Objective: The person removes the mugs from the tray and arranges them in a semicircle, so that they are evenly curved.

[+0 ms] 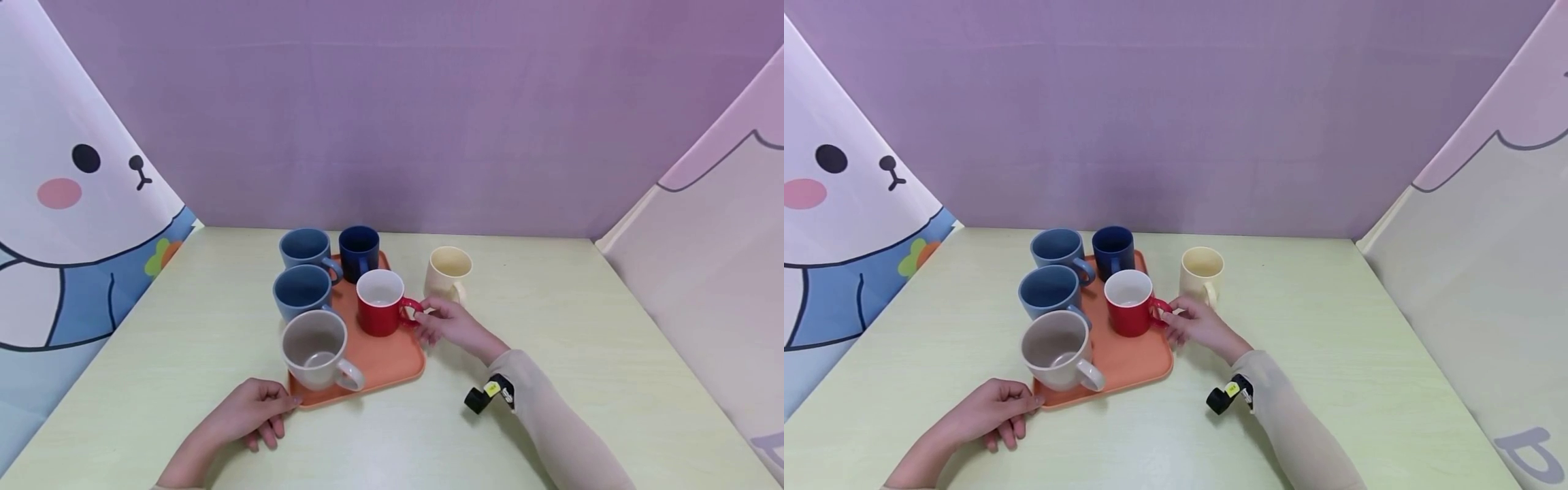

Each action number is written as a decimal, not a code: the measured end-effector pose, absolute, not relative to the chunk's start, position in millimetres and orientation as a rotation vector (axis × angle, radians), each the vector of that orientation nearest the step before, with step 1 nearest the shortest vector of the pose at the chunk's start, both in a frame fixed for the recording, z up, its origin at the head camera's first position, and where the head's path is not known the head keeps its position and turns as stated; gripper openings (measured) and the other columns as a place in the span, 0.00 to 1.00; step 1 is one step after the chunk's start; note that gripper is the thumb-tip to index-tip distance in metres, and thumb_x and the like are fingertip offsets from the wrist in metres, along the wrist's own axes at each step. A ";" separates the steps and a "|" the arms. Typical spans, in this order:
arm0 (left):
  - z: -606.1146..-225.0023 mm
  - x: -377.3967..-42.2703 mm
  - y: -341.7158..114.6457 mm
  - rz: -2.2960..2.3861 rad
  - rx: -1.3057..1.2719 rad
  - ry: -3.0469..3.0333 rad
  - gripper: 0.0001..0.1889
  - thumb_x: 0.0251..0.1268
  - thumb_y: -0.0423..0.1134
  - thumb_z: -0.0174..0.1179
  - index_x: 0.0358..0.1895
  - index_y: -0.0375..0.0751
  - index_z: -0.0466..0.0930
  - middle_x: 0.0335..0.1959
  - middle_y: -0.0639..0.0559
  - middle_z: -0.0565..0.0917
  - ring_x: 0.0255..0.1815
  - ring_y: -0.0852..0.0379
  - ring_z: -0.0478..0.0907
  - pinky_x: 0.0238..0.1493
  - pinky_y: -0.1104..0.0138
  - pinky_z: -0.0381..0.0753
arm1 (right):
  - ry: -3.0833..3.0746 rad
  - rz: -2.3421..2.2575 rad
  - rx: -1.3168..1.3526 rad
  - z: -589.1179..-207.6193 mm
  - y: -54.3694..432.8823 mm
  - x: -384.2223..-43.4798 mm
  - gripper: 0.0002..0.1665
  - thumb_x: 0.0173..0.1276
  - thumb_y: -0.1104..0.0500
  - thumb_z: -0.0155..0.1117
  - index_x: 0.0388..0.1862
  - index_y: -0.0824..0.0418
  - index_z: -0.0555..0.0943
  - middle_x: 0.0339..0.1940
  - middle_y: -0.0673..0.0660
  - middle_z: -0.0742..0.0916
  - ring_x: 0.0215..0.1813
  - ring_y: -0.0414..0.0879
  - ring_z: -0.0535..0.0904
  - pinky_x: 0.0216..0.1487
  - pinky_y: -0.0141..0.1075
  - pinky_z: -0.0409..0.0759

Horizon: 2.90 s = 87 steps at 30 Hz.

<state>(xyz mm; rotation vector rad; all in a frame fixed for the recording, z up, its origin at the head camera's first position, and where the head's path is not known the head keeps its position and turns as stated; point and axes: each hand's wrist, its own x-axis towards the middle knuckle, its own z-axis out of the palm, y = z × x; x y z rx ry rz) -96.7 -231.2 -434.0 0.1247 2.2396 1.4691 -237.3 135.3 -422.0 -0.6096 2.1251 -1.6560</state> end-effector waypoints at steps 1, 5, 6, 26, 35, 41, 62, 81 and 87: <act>-433.9 -96.8 -231.2 1.467 0.124 2.239 0.18 0.72 0.49 0.59 0.31 0.38 0.80 0.18 0.49 0.81 0.16 0.55 0.81 0.14 0.67 0.76 | 2.093 -1.659 -0.613 -421.9 135.9 -236.7 0.11 0.77 0.63 0.57 0.47 0.73 0.73 0.36 0.72 0.87 0.31 0.47 0.84 0.34 0.35 0.83; -433.5 -96.7 -231.2 1.459 0.118 2.241 0.18 0.72 0.50 0.59 0.31 0.38 0.81 0.18 0.49 0.81 0.16 0.55 0.81 0.14 0.67 0.76 | 1.975 -1.669 -0.628 -422.0 136.3 -233.8 0.15 0.77 0.62 0.57 0.48 0.76 0.71 0.37 0.74 0.86 0.32 0.49 0.85 0.35 0.37 0.84; -433.4 -96.7 -231.3 1.457 0.119 2.241 0.18 0.72 0.50 0.59 0.31 0.38 0.81 0.18 0.49 0.81 0.16 0.55 0.81 0.14 0.67 0.76 | 1.955 -1.668 -0.627 -422.2 136.0 -233.0 0.16 0.77 0.62 0.56 0.49 0.77 0.71 0.37 0.74 0.86 0.32 0.49 0.85 0.36 0.37 0.84; -435.1 -97.1 -232.0 1.471 0.140 2.229 0.17 0.73 0.49 0.59 0.32 0.38 0.81 0.19 0.49 0.82 0.16 0.55 0.81 0.14 0.68 0.75 | 1.931 -1.730 -0.586 -426.0 124.2 -211.2 0.17 0.78 0.62 0.56 0.50 0.79 0.70 0.39 0.78 0.84 0.33 0.50 0.86 0.37 0.40 0.86; -434.7 -97.3 -233.2 1.467 0.137 2.235 0.17 0.72 0.50 0.59 0.32 0.38 0.81 0.19 0.49 0.82 0.16 0.55 0.81 0.14 0.68 0.76 | 1.981 -1.731 -0.583 -419.6 125.0 -204.7 0.17 0.78 0.60 0.57 0.50 0.76 0.72 0.38 0.73 0.86 0.33 0.50 0.86 0.39 0.41 0.86; -433.6 -97.6 -233.3 1.468 0.126 2.235 0.17 0.72 0.50 0.60 0.32 0.38 0.81 0.19 0.49 0.82 0.16 0.54 0.81 0.14 0.68 0.76 | 1.969 -1.795 -0.598 -413.1 128.1 -202.7 0.15 0.78 0.61 0.56 0.49 0.74 0.72 0.39 0.74 0.85 0.34 0.52 0.86 0.39 0.44 0.86; -433.2 -96.8 -231.7 1.460 0.123 2.226 0.18 0.72 0.50 0.59 0.32 0.38 0.80 0.19 0.49 0.82 0.16 0.55 0.81 0.15 0.69 0.76 | 2.076 -1.962 -0.580 -373.8 150.0 -200.0 0.13 0.77 0.64 0.55 0.49 0.76 0.72 0.34 0.65 0.88 0.33 0.48 0.87 0.39 0.43 0.86; -431.7 -94.6 -230.7 1.456 0.106 2.231 0.17 0.72 0.50 0.59 0.32 0.38 0.80 0.19 0.50 0.81 0.16 0.56 0.81 0.15 0.69 0.76 | 2.260 -2.040 -0.481 -346.5 187.8 -206.5 0.12 0.78 0.58 0.57 0.52 0.65 0.76 0.36 0.57 0.89 0.36 0.49 0.88 0.42 0.42 0.86; -433.4 -95.4 -231.2 1.466 0.117 2.232 0.17 0.72 0.50 0.59 0.33 0.38 0.79 0.19 0.49 0.82 0.17 0.54 0.82 0.15 0.68 0.76 | 2.263 -2.128 -0.494 -345.3 197.2 -208.8 0.05 0.78 0.59 0.57 0.47 0.58 0.78 0.33 0.54 0.89 0.34 0.47 0.88 0.40 0.41 0.86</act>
